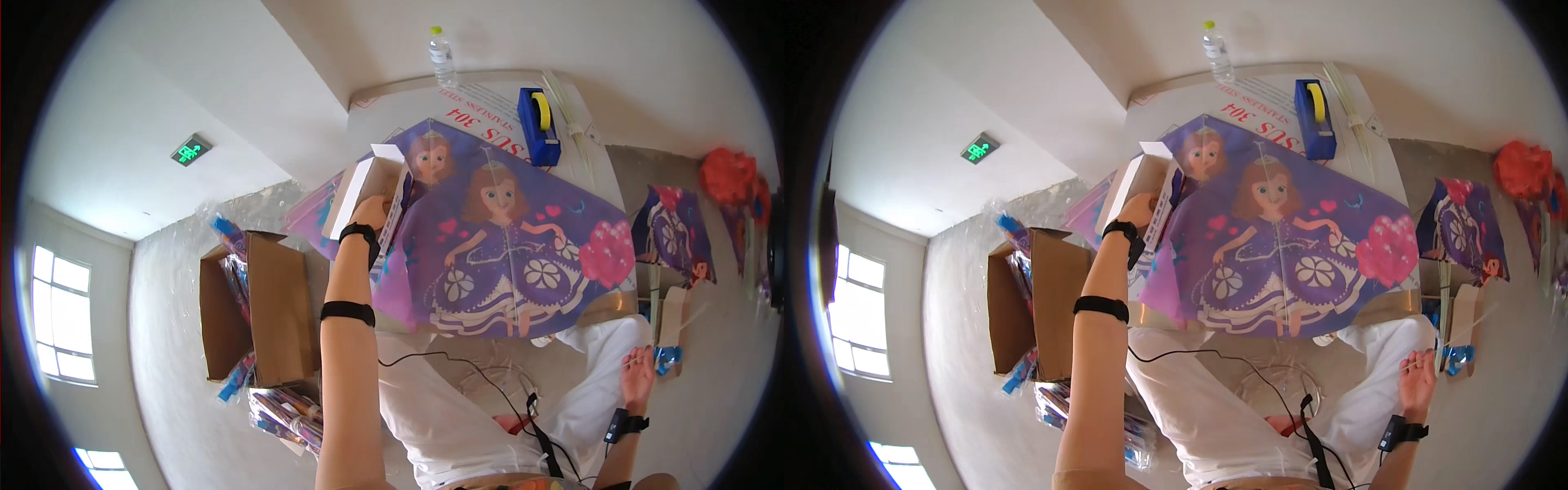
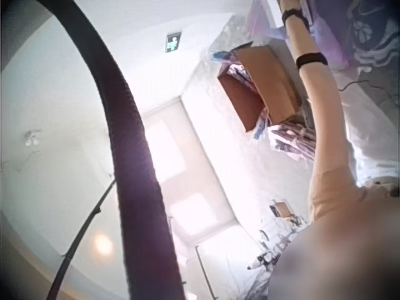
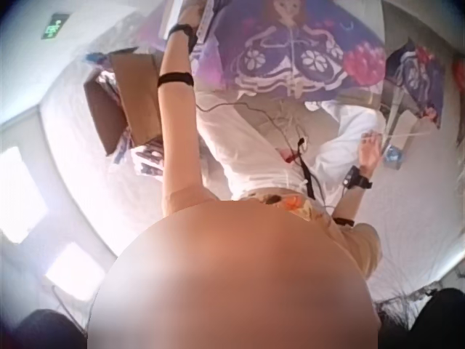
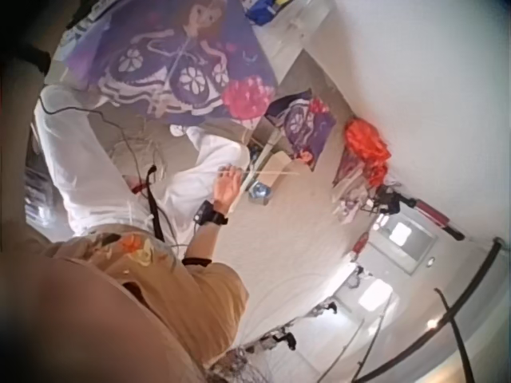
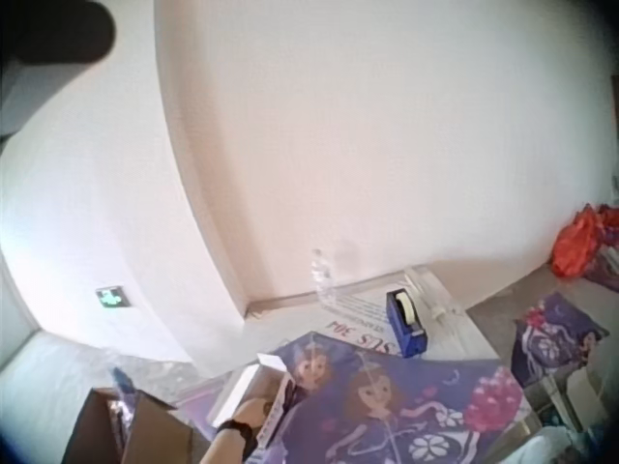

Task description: The person is assembling a kite by inserting reinforcement rods and securing them with tape.

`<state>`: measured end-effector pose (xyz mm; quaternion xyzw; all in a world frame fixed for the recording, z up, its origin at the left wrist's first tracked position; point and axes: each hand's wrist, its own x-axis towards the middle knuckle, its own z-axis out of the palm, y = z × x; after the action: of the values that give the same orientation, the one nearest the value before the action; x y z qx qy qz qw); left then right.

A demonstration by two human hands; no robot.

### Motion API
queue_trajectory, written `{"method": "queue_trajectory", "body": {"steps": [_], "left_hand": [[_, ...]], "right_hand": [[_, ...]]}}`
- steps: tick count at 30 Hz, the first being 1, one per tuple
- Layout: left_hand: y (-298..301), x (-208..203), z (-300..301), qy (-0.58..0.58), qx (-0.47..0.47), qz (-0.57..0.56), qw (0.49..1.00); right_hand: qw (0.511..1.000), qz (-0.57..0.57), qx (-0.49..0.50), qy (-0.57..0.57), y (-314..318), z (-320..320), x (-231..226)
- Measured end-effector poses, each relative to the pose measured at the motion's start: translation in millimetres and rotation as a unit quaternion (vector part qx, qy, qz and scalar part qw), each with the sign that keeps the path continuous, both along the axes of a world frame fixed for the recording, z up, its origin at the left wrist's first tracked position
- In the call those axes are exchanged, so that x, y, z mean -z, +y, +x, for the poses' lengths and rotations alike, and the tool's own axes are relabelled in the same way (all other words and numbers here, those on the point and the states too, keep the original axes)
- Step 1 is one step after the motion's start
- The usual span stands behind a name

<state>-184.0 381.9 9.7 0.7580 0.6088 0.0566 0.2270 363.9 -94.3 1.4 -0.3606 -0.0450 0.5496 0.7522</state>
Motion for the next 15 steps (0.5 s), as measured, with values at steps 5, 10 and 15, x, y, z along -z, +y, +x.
{"method": "queue_trajectory", "body": {"steps": [5,10,15], "left_hand": [[18.4,11.1,-13.2,0.075,0.019,0.013,0.997],[8.2,-10.7,24.6,0.117,-0.006,-0.034,0.993],[6.3,-9.3,23.4,0.123,-0.046,-0.027,0.991]], "right_hand": [[0.999,0.052,-0.013,0.006,-0.4,10.1,13.5],[0.995,0.099,-0.030,-0.002,-1.2,14.9,17.4],[0.993,0.114,-0.031,-0.001,-2.9,13.9,16.0]]}}
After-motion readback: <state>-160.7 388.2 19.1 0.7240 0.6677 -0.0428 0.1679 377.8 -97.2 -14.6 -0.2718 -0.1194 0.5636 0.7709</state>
